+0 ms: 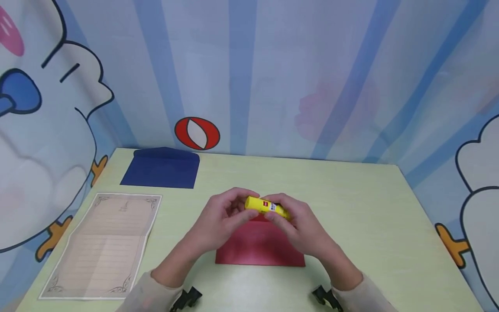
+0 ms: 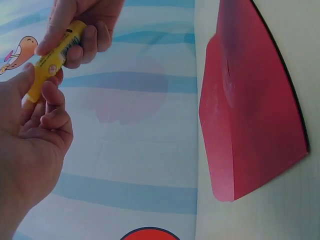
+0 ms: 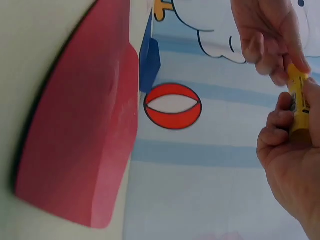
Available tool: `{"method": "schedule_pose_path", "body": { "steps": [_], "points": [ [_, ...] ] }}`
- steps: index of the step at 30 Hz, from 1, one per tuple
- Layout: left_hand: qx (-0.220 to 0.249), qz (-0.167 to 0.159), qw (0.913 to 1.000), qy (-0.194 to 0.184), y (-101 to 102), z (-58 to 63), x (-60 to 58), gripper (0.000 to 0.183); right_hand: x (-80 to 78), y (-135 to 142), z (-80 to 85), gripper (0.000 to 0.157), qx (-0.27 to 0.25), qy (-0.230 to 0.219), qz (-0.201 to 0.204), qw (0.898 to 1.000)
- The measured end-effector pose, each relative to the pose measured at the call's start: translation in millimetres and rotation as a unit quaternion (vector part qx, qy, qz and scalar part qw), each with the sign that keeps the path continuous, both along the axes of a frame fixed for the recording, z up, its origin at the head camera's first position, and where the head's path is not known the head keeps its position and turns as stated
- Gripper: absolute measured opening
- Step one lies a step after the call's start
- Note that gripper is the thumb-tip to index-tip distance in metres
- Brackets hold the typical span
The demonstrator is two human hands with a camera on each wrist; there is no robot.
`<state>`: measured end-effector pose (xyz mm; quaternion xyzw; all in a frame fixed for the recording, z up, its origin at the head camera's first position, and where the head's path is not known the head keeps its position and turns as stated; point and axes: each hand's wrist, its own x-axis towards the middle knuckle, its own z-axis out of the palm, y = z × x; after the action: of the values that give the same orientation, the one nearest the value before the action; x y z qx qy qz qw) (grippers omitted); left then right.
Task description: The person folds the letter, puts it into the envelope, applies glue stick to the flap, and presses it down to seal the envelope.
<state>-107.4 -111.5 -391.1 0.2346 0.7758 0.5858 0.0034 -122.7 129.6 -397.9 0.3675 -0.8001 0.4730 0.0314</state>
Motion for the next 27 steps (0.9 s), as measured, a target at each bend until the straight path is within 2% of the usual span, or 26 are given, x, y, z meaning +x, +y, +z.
{"method": "schedule_pose_path", "body": {
  "steps": [2, 5, 7, 9, 12, 14, 16, 19, 21, 27],
  "points": [
    [0.031, 0.000, 0.9995, -0.009, 2, -1.2, 1.2, 0.037, 1.7, -2, -1.2, 0.028, -0.032, -0.045, 0.021, 0.998],
    [0.043, 0.003, 0.9991, 0.001, 8, -4.3, 3.3, 0.040, 4.4, -5, -1.8, 0.029, -0.057, -0.096, 0.047, 0.993],
    [0.043, 0.006, 0.9990, 0.008, 12, -5.2, 4.4, 0.042, 5.0, -6, -1.9, 0.030, -0.044, -0.083, 0.043, 0.995],
    [0.042, 0.007, 0.9991, 0.007, 14, -5.3, 5.0, 0.047, 5.1, -6, -1.4, 0.031, -0.009, -0.044, 0.016, 0.999],
    [0.001, 0.016, 0.9996, 0.022, 15, -4.9, 5.8, 0.047, 4.9, -4, 0.6, 0.024, 0.030, 0.005, -0.037, 0.999],
    [-0.058, 0.028, 0.9963, 0.057, 16, -5.2, 6.7, 0.047, 5.7, -3, 2.1, 0.017, 0.037, 0.001, -0.052, 0.998],
    [-0.125, 0.045, 0.9864, 0.096, 17, -5.0, 8.2, 0.044, 6.2, -3, 3.0, 0.010, 0.035, -0.018, -0.054, 0.998],
    [-0.194, 0.053, 0.9712, 0.128, 18, -3.8, 10.9, 0.042, 6.7, -3, 3.1, 0.006, 0.032, -0.055, -0.044, 0.997],
    [-0.208, 0.044, 0.9684, 0.130, 18, -2.0, 11.8, 0.039, 6.9, -4, 2.7, 0.004, 0.024, -0.070, -0.039, 0.996],
    [-0.161, -0.012, 0.9801, 0.116, 12, 1.8, 9.1, 0.030, 7.1, -7, -1.2, 0.005, -0.034, -0.079, -0.010, 0.996]
  ]
}}
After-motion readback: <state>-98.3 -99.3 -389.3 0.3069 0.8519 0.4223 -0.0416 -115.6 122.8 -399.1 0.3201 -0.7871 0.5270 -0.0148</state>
